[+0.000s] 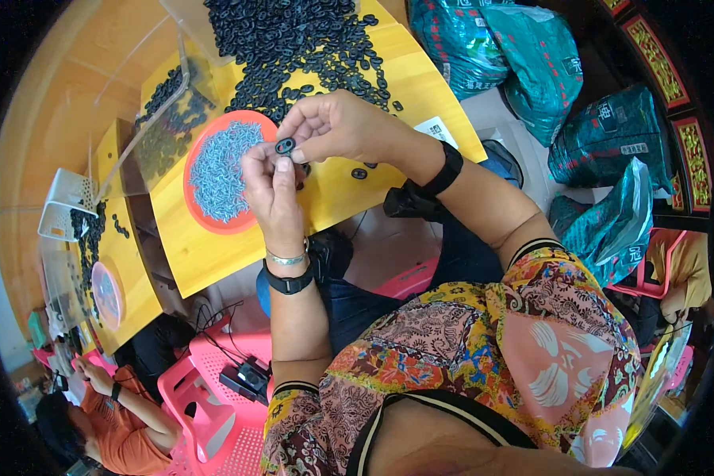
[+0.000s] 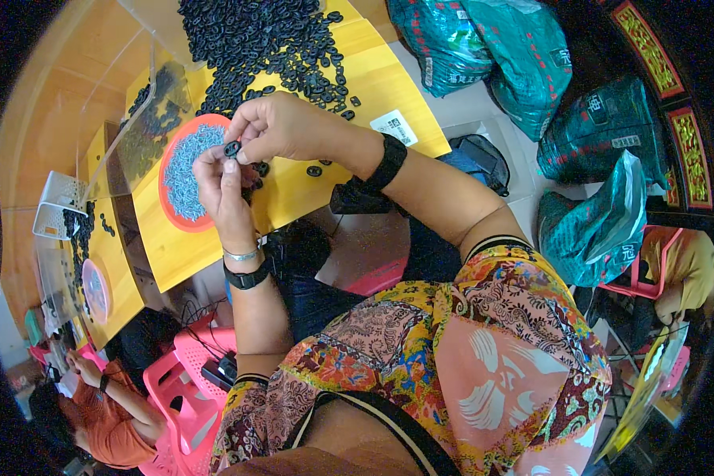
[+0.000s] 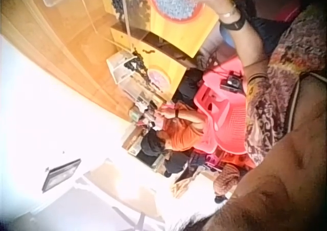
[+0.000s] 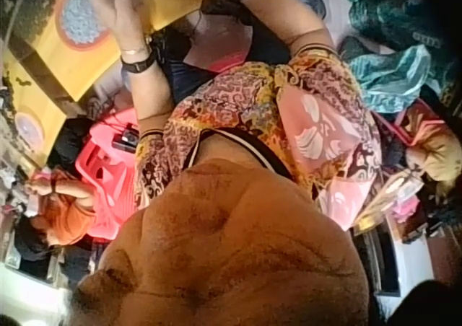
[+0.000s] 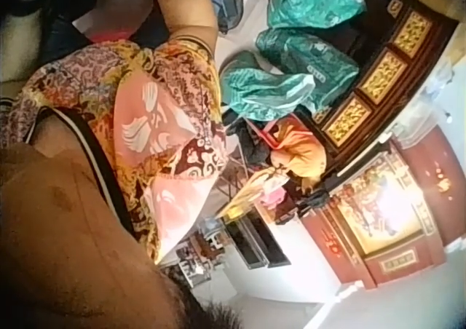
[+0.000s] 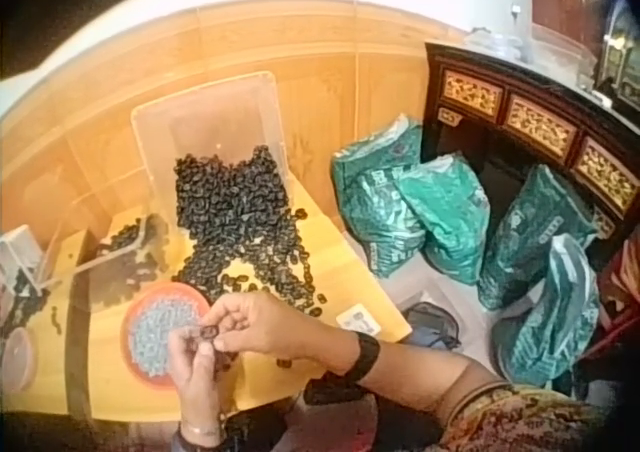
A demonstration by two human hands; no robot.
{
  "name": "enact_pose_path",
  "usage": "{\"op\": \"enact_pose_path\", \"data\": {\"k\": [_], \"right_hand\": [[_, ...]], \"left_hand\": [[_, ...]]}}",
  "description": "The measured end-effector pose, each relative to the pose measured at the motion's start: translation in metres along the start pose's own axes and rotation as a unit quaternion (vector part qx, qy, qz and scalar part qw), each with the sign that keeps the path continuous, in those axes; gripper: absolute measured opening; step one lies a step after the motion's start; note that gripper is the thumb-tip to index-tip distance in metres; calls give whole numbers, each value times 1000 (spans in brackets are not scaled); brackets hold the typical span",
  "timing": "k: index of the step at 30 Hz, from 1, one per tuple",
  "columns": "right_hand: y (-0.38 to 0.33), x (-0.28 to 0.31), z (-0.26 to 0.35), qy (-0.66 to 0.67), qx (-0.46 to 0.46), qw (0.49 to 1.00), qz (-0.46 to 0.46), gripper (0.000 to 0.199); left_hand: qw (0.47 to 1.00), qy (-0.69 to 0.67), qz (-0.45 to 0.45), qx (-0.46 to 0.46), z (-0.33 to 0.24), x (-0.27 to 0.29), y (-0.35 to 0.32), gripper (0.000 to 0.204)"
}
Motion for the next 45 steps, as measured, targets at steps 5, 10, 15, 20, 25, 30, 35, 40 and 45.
{"op": "enact_pose_path", "data": {"k": [5, 10, 15, 20, 25, 30, 35, 40, 45], "right_hand": [[-1, -1, 5, 47, -21, 999, 14, 28], [-5, -2, 9, 41, -24, 999, 17, 27], [-8, -6, 12, 17, 3, 1000, 17, 27], [-12, -6, 26, -51, 56, 997, 12, 24], [-14, -9, 31, -61, 62, 996, 11, 23], [-16, -13, 34, -73, 61, 995, 13, 22], [-16, -14, 30, -19, 29, 999, 4, 23], [-15, -7, 21, -26, -2, 1000, -4, 20], [-14, 11, 4, -147, -83, 985, 37, 18]], "left_hand": [[998, 32, 5, -61, -9, -3, -2, 22], [992, 70, -6, -107, -15, -1, -5, 23], [982, 112, -24, -150, -19, 5, -8, 26], [976, 125, -37, -172, -24, 6, -10, 24], [971, 140, -51, -189, -33, 4, -12, 23], [949, 185, -88, -240, -43, 5, -17, 22], [961, 156, -96, -205, -36, 7, -18, 21], [981, 98, -82, -148, -18, 6, -13, 18], [997, 34, -44, -53, 4, -1, -8, 13]]}}
Point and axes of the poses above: each hand's wrist, its own y-axis towards the middle knuckle, its own x-axis out of the back of the hand, z = x × y, the point moved 10 cm from there along y, towards the middle knuckle, and after that the axes turned 10 degrees about -z, right-handed, at the moved point
